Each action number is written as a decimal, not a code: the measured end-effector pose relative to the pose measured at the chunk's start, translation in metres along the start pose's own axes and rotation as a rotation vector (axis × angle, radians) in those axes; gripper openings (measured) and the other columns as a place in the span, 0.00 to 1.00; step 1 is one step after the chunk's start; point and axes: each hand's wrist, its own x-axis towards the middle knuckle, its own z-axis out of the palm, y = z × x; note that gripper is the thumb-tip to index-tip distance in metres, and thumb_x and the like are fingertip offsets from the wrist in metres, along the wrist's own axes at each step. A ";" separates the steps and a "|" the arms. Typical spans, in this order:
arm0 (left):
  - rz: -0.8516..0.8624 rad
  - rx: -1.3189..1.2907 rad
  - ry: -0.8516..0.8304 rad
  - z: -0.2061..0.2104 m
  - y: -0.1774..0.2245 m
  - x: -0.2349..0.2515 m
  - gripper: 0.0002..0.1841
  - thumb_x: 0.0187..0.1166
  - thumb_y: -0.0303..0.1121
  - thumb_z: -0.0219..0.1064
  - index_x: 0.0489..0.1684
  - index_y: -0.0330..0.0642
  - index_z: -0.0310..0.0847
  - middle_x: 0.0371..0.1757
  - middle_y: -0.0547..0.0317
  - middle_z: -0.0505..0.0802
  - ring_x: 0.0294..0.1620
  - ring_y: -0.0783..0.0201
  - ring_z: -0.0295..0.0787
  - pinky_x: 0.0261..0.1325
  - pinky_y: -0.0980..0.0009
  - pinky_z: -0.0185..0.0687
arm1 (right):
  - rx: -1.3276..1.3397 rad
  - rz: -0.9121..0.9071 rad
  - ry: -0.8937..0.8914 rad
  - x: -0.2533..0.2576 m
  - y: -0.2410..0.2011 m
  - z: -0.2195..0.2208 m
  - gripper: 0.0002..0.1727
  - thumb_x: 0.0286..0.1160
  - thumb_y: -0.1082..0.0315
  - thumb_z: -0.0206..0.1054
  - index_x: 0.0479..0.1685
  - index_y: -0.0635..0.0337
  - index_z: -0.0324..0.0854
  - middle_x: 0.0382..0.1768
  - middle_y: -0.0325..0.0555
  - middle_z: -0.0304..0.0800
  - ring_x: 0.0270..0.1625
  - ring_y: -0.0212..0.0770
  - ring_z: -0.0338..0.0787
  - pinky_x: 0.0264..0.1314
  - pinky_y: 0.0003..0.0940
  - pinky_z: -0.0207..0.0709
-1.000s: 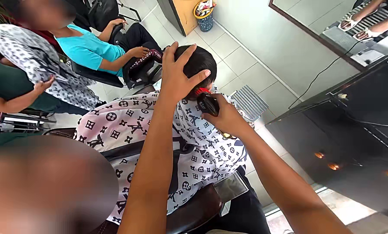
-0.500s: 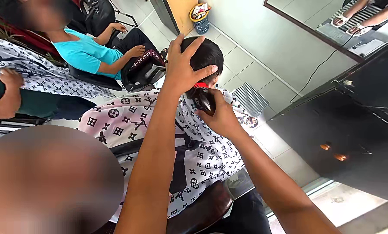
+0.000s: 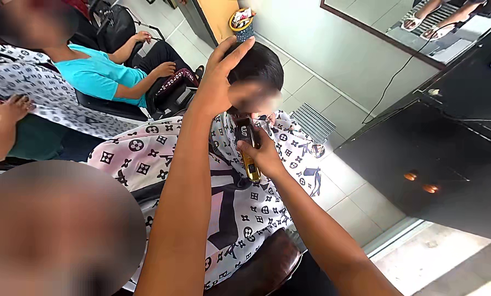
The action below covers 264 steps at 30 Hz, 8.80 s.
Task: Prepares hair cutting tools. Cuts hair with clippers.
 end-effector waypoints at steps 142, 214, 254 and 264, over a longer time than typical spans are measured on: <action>0.018 0.019 -0.045 0.079 0.009 0.067 0.54 0.57 0.69 0.79 0.89 0.56 0.66 0.84 0.45 0.72 0.84 0.50 0.68 0.84 0.53 0.68 | 0.201 0.089 0.107 0.003 -0.008 -0.091 0.29 0.78 0.63 0.68 0.78 0.58 0.67 0.55 0.54 0.89 0.48 0.50 0.95 0.42 0.47 0.93; 0.155 0.039 -0.485 0.113 -0.004 0.144 0.52 0.58 0.67 0.79 0.87 0.51 0.70 0.84 0.49 0.77 0.86 0.53 0.69 0.88 0.50 0.62 | 0.090 0.088 0.302 0.022 -0.008 -0.098 0.42 0.70 0.64 0.77 0.84 0.60 0.59 0.60 0.55 0.86 0.52 0.46 0.93 0.53 0.45 0.90; -0.493 0.493 0.567 0.070 0.005 -0.003 0.52 0.62 0.71 0.73 0.89 0.52 0.66 0.90 0.34 0.64 0.91 0.28 0.52 0.81 0.25 0.54 | -0.690 -0.003 -0.600 0.169 -0.078 -0.158 0.33 0.69 0.63 0.80 0.74 0.62 0.74 0.58 0.58 0.88 0.57 0.50 0.90 0.64 0.53 0.83; -0.851 0.711 0.743 0.106 0.038 0.039 0.38 0.80 0.67 0.57 0.85 0.56 0.73 0.87 0.37 0.70 0.90 0.32 0.56 0.82 0.29 0.51 | -0.553 0.061 -1.072 0.247 -0.070 -0.157 0.36 0.67 0.64 0.82 0.76 0.59 0.73 0.59 0.55 0.88 0.57 0.47 0.90 0.63 0.51 0.83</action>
